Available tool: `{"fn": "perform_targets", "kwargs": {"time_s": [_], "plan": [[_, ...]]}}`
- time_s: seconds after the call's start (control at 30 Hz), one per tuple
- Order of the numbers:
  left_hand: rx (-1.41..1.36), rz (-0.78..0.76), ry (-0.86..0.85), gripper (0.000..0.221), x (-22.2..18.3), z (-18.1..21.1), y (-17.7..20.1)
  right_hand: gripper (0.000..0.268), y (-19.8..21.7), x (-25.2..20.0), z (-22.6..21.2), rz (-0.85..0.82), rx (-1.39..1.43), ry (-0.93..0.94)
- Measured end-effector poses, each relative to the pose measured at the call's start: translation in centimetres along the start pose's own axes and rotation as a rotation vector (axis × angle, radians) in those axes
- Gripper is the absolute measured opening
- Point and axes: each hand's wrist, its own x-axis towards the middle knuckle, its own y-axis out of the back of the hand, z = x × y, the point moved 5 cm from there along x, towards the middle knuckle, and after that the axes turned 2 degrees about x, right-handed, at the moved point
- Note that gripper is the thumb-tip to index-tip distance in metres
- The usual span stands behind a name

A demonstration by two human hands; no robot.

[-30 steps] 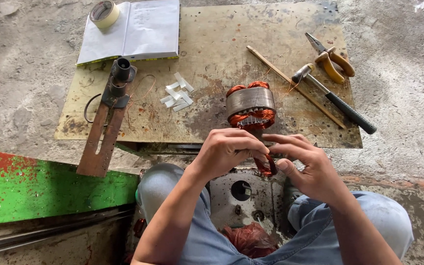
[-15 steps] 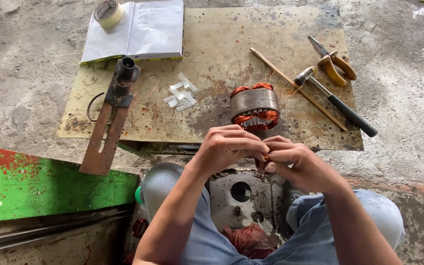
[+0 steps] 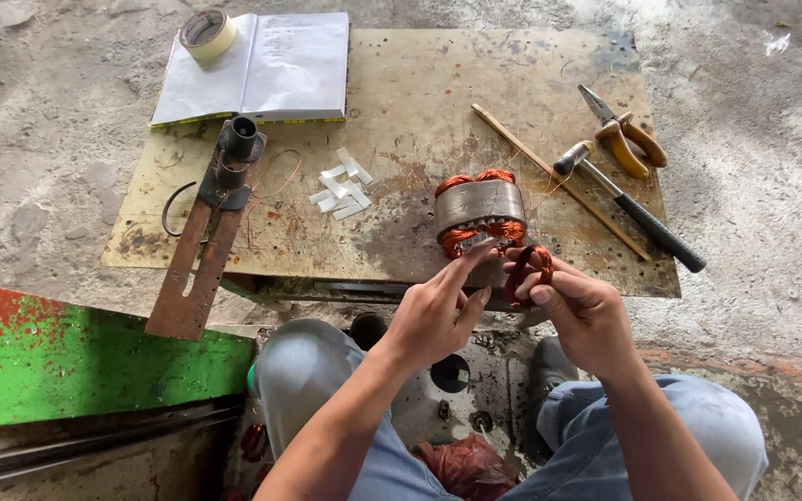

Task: Manually inserting and seating copper wire coils into the slots of an electric motor stator using a wooden tool.

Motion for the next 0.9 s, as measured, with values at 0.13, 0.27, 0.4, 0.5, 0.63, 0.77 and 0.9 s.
{"fn": "perform_targets", "kwargs": {"time_s": [0.13,0.27,0.4,0.5,0.63,0.77,0.9], "plan": [[0.142,0.001,-0.080,0.033,1.0,2.0,0.8,0.021,-1.3,-0.2,-2.7,0.065,-0.089,-0.007],[0.229,0.081,-0.092,0.022,0.9,0.7,0.0,0.021,-0.9,-0.2,-2.9,0.049,-0.167,-0.013],[0.219,0.109,-0.064,0.015,0.6,0.4,0.1,0.018,-1.0,-0.2,-2.8,0.020,-0.178,0.023],[0.204,0.118,-0.091,0.014,0.9,1.0,0.7,0.017,-1.1,0.0,-3.3,0.012,-0.239,0.029],[0.205,0.149,-0.156,0.020,1.2,1.8,2.1,0.016,-0.6,0.0,-2.7,0.013,-0.289,0.064],[0.053,0.362,-0.220,0.018,3.6,-0.8,5.1,0.016,-0.4,0.1,-1.6,-0.002,-0.349,0.087],[-0.232,0.066,0.137,0.060,8.8,-1.8,6.3,0.017,-1.1,0.3,-0.9,-0.047,-0.458,0.083]]}}
